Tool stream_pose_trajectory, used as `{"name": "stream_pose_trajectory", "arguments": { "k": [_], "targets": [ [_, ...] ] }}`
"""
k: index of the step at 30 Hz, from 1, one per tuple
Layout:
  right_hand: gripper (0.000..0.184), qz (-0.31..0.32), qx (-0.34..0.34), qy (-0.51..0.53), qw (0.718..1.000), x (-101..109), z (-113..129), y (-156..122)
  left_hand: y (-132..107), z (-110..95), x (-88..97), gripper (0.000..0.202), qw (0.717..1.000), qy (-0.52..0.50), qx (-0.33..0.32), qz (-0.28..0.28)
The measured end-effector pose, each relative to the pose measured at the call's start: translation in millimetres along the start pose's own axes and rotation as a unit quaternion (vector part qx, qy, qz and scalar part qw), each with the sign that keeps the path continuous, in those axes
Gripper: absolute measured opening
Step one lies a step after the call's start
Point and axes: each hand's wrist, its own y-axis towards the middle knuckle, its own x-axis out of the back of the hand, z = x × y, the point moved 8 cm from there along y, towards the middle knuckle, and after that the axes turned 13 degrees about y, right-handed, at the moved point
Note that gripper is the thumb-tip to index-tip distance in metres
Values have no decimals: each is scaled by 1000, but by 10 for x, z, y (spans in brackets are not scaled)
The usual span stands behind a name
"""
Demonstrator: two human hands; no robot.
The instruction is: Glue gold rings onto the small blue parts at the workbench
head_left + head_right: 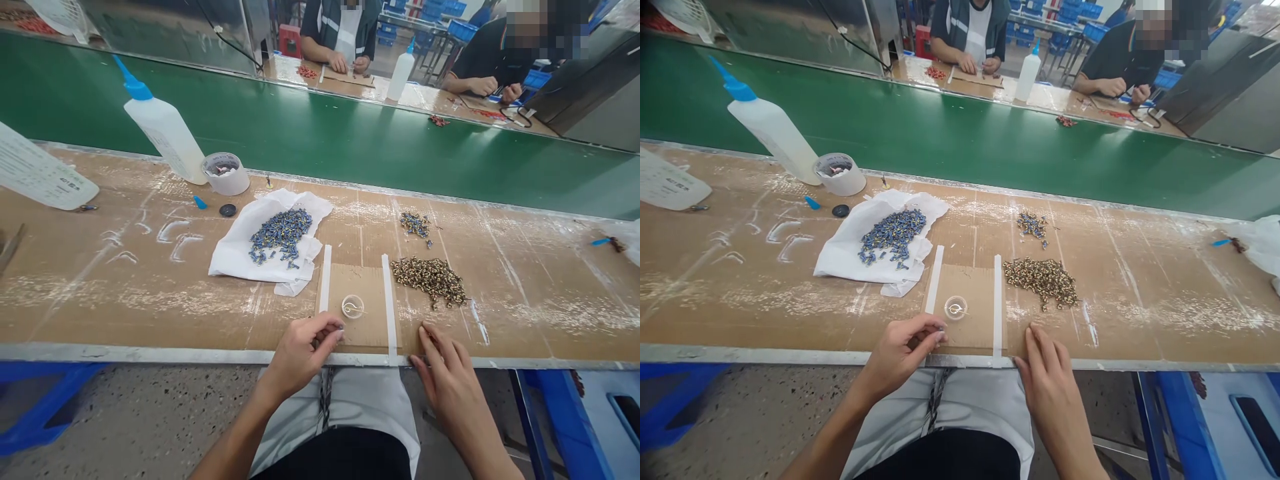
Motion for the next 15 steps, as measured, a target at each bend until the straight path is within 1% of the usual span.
{"name": "stream_pose_trajectory", "arguments": {
  "k": [4,6,7,9,11,13,15],
  "targets": [
    [65,20,-21,-14,999,-125,263,-86,1,-4,-1,14,1000,5,-2,-1],
    [71,31,-26,-7,999,-147,332,-112,2,-3,-4,13,1000,4,-3,-1],
    [71,34,-31,0,999,-137,328,-117,2,1,-7,12,1000,2,-4,-1],
    [67,31,-47,21,998,-66,238,-109,0,12,-14,11,1000,-3,-4,1],
    [60,14,-74,47,996,51,69,-82,-2,21,-19,11,1000,-6,-6,2],
    [51,-1,-99,67,993,156,-107,-44,-5,24,-23,10,1000,-8,-8,4],
    [41,1,-105,81,991,208,-218,4,-7,23,-23,11,1000,-7,-11,6]
  ]
}}
